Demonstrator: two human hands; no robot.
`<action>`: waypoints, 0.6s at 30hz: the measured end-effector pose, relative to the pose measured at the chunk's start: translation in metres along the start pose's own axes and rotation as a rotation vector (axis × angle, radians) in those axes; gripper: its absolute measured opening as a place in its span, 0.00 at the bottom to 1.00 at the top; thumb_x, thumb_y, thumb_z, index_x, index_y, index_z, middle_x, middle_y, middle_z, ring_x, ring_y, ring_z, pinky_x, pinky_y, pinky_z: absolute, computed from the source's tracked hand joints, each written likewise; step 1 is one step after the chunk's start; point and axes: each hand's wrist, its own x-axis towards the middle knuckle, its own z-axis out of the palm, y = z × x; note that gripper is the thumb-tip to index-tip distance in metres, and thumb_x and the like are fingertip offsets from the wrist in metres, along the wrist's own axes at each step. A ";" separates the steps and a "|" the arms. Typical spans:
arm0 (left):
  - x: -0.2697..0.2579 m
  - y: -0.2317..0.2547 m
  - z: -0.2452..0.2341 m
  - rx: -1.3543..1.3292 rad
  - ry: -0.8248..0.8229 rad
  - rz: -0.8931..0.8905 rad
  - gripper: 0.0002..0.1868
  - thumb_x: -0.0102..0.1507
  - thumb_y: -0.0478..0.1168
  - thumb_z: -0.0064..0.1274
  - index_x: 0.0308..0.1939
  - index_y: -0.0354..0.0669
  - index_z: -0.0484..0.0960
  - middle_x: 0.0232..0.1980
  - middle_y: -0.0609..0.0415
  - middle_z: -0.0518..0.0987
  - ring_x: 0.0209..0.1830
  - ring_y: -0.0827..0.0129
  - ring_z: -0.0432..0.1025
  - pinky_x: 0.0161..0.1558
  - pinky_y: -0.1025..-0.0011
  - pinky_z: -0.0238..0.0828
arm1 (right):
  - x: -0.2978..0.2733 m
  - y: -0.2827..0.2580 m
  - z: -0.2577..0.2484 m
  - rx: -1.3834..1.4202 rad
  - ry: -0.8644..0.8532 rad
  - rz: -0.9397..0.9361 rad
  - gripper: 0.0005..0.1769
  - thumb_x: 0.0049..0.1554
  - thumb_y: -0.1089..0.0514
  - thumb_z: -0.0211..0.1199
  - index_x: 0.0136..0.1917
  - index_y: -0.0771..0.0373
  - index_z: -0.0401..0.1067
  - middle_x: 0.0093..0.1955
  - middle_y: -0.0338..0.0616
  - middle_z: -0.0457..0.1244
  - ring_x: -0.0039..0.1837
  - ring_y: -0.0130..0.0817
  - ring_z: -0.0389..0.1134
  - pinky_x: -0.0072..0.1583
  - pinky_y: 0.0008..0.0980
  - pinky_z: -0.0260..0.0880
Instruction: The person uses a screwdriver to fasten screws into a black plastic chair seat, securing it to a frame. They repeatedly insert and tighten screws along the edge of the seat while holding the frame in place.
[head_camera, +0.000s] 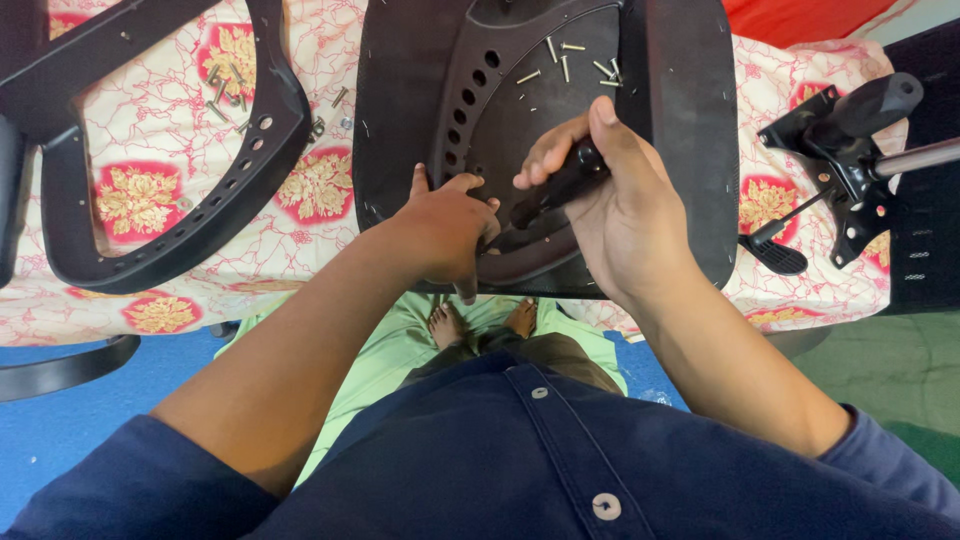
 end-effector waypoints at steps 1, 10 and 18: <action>0.000 0.000 0.000 0.004 -0.002 -0.002 0.34 0.40 0.50 0.77 0.49 0.55 0.83 0.79 0.64 0.59 0.83 0.60 0.39 0.73 0.26 0.26 | 0.000 0.001 0.000 0.039 -0.009 -0.002 0.27 0.75 0.41 0.48 0.47 0.66 0.65 0.43 0.49 0.61 0.52 0.39 0.64 0.67 0.43 0.65; -0.002 0.001 -0.002 0.036 -0.028 -0.004 0.31 0.42 0.51 0.76 0.48 0.51 0.85 0.80 0.63 0.59 0.84 0.61 0.39 0.74 0.26 0.26 | -0.002 0.004 0.003 0.118 0.050 -0.002 0.14 0.69 0.45 0.55 0.52 0.57 0.60 0.47 0.47 0.60 0.54 0.37 0.64 0.65 0.42 0.65; -0.001 0.000 0.001 0.021 -0.009 -0.008 0.32 0.41 0.52 0.76 0.47 0.49 0.85 0.79 0.64 0.62 0.85 0.61 0.41 0.75 0.26 0.28 | 0.005 0.004 -0.001 0.085 0.127 0.018 0.24 0.70 0.40 0.51 0.46 0.62 0.64 0.47 0.46 0.60 0.54 0.38 0.64 0.64 0.43 0.66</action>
